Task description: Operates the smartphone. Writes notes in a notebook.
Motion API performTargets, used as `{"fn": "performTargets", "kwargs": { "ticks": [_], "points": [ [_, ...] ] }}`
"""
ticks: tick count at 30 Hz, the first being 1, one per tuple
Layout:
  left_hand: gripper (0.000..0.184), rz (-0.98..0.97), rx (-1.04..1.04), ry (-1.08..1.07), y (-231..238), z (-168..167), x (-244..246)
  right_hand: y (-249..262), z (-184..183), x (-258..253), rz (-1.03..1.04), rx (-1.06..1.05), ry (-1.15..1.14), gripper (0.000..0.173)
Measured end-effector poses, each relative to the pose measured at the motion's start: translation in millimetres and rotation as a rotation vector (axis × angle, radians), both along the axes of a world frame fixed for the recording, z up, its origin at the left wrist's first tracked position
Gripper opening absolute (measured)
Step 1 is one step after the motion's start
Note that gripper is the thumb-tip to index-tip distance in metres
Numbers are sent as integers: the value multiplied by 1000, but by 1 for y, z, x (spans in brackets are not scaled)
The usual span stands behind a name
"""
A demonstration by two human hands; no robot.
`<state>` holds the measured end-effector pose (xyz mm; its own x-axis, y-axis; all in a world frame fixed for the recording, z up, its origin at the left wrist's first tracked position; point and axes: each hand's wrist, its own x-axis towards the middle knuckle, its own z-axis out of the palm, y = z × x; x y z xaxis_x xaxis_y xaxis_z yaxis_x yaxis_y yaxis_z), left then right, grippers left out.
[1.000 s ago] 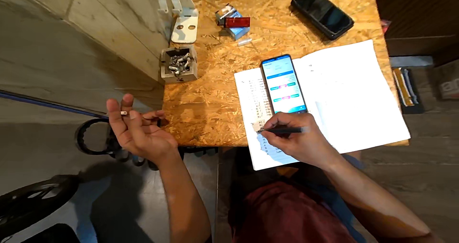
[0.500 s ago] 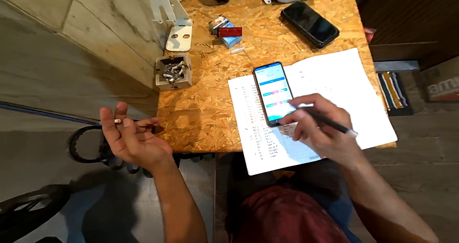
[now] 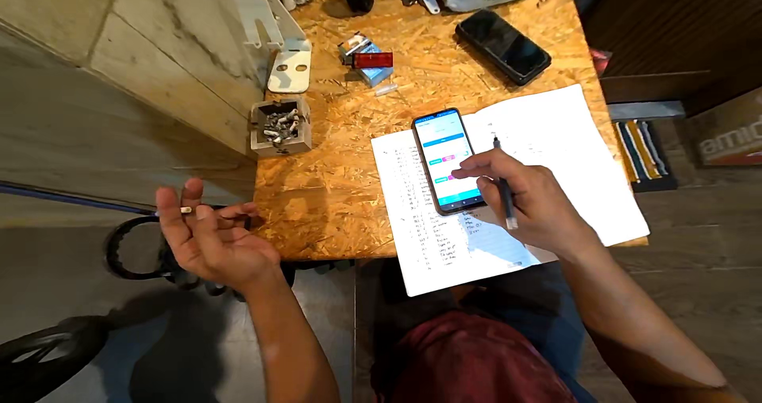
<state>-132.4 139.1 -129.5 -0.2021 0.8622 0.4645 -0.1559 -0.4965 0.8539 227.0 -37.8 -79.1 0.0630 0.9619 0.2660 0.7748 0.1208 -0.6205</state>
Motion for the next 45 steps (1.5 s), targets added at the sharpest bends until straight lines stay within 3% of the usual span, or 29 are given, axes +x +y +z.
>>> {"fn": "performTargets", "kwargs": {
  "ticks": [9,33,36,41,45],
  "points": [
    [44,10,-5,3,1,-1,-1,6,6,22,-41,-37,14,32],
    [43,15,-30,-6,1,-1,0,2,5,18,-24,-66,20,33],
    [43,24,-56,-5,4,-9,-4,-7,16,42,-78,-3,154,34],
    [41,39,-98,1,2,-5,-1,-27,25,96,-163,151,582,40],
    [35,24,-134,-30,6,-13,-6,-35,21,112,-225,181,622,40]
  ]
}}
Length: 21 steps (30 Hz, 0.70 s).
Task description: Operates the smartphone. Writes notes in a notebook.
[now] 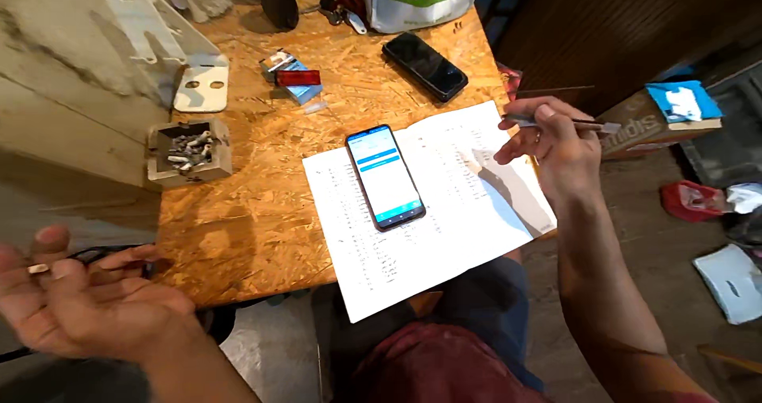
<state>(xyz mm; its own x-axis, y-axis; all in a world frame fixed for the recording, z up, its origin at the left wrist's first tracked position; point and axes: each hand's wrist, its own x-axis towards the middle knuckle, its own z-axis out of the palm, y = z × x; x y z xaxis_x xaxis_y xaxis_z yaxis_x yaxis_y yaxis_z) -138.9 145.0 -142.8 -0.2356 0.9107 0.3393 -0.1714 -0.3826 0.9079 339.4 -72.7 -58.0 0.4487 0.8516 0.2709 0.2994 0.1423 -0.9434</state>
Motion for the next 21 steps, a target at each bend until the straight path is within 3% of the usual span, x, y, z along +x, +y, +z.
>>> {"fn": "performTargets", "kwargs": {
  "ticks": [2,5,7,12,18,21],
  "points": [
    [30,-25,26,8,4,-15,-12,-4,-3,0,16,-5,-28,30],
    [31,-3,22,28,3,-11,-9,-4,-7,-4,27,-9,-87,18],
    [31,9,32,18,0,0,-1,0,-9,-8,76,-2,-92,18],
    [33,28,0,38,4,-17,-13,11,-24,-25,244,-70,-39,10],
    [32,9,24,39,9,-22,-21,14,-38,-20,252,-191,5,7],
    [37,48,-21,58,2,1,-3,15,-39,-21,252,-204,-10,6]
  ]
}}
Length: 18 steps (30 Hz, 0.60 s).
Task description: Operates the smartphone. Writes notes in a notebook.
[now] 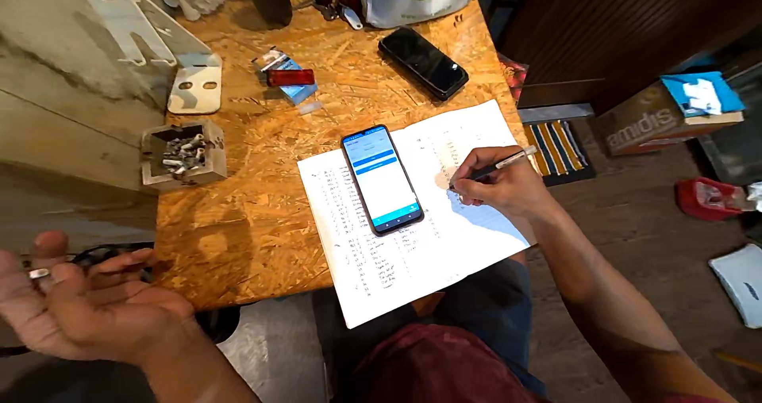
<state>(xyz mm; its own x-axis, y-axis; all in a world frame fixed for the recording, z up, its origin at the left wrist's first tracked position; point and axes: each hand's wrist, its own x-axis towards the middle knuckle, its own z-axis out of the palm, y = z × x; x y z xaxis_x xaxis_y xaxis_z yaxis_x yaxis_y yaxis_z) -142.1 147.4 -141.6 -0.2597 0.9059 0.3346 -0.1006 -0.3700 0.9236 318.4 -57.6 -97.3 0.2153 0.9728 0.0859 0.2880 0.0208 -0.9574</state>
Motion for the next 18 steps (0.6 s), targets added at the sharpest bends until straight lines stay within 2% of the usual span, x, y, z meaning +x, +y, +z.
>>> {"fn": "performTargets", "kwargs": {
  "ticks": [3,6,12,16,18],
  "points": [
    [40,37,-8,28,-7,15,14,1,1,0,0,-11,-40,6],
    [39,5,49,25,-4,8,6,1,1,-1,-5,-31,-88,6],
    [43,-4,91,25,-11,20,17,1,2,-4,-42,-32,-95,6],
    [45,-8,81,21,-10,18,16,0,5,-7,-17,71,-36,7],
    [45,-12,83,19,-9,17,15,-1,11,-14,19,107,-28,15]
  ]
}}
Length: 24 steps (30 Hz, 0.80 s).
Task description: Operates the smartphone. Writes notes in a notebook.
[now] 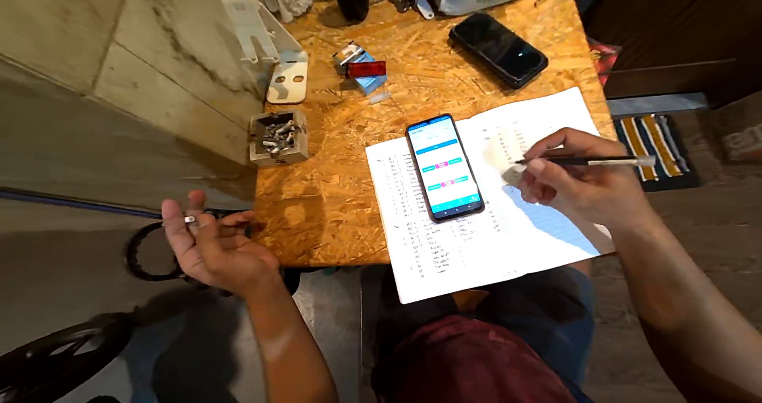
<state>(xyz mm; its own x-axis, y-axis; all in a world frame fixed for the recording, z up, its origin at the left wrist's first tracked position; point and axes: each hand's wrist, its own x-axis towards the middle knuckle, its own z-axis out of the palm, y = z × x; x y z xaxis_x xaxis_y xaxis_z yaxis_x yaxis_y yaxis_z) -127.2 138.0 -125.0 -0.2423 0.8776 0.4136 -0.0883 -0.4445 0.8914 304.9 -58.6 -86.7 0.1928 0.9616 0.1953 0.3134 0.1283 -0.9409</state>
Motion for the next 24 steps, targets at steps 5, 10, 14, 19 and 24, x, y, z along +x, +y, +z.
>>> {"fn": "performTargets", "kwargs": {
  "ticks": [5,10,14,19,24],
  "points": [
    [45,4,3,0,-1,1,2,5,8,-21,82,23,-113,31],
    [46,3,8,-10,0,0,1,14,7,-39,178,12,-236,25],
    [45,-10,10,-11,0,0,1,20,6,-42,135,-38,-361,27],
    [45,-31,33,-12,2,-2,-2,21,9,-44,99,-34,-377,31],
    [46,-21,19,-16,2,-2,-2,18,9,-46,144,-16,-356,26]
  ]
}}
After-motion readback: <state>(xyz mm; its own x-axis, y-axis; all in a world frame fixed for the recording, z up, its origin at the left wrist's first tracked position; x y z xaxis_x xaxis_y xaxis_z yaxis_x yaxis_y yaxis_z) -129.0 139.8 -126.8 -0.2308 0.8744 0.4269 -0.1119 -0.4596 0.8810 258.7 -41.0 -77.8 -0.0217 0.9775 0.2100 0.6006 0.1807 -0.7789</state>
